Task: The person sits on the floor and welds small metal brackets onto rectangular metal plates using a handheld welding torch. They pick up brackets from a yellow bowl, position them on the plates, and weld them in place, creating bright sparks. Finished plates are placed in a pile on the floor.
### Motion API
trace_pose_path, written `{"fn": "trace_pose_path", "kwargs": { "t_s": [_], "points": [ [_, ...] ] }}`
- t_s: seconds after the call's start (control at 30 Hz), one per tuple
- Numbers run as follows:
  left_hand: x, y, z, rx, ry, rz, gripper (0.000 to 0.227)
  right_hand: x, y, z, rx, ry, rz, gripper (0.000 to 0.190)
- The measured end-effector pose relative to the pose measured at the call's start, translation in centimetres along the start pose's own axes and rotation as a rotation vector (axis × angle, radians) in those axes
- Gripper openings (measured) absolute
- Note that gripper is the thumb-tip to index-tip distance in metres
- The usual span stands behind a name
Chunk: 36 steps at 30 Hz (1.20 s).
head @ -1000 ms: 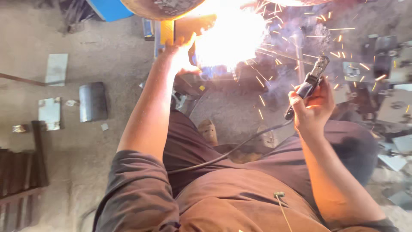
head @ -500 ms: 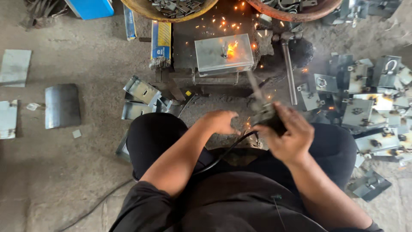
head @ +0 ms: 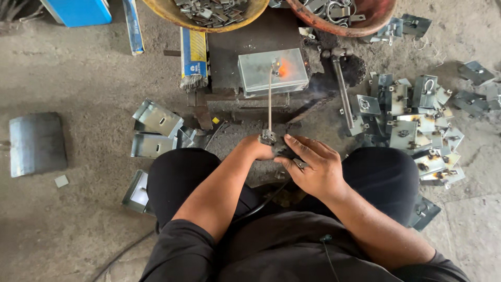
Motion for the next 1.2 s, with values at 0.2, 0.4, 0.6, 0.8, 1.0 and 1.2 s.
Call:
{"fn": "trace_pose_path", "kwargs": {
  "t_s": [0.2,0.4,0.6,0.8,1.0,1.2],
  "points": [
    [-0.8,-0.8,0.2,-0.029,0.008,0.067,0.037,-0.1,0.7,-0.3,0.041,0.041,0.08,0.054],
    [-0.6,-0.1,-0.3,-0.025,0.046,0.023,0.036,0.6,0.9,-0.7,0.031,0.016,0.059,0.053],
    [-1.7,-0.4,-0.6,-0.074,0.199,0.097,0.031,0.9,0.7,-0.5,0.048,0.016,0.046,0.052],
    [-1.5,-1.0,0.7,0.0,-0.038,0.098,0.033,0.9,1.0,-0.6,0.065,0.027,0.074,0.053],
    [-2.0,-1.1,0.5,-0.064,0.115,0.026,0.039,0.7,1.3,-0.6,0.09,0.01,0.139,0.054],
    [-2.0,-0.2,-0.5,-0.053,0.248,-0.091,0.033,0.6,1.4,-0.4,0.082,0.028,0.124,0.053]
  ]
}}
Point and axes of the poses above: each hand's wrist, its own z-axis away from the middle knuckle, its own y-axis out of the palm, x = y × z, the point moved 7 cm from there along -z, towards the middle knuckle, and after that the axes turned 6 degrees about y, right-handed, at the moved point
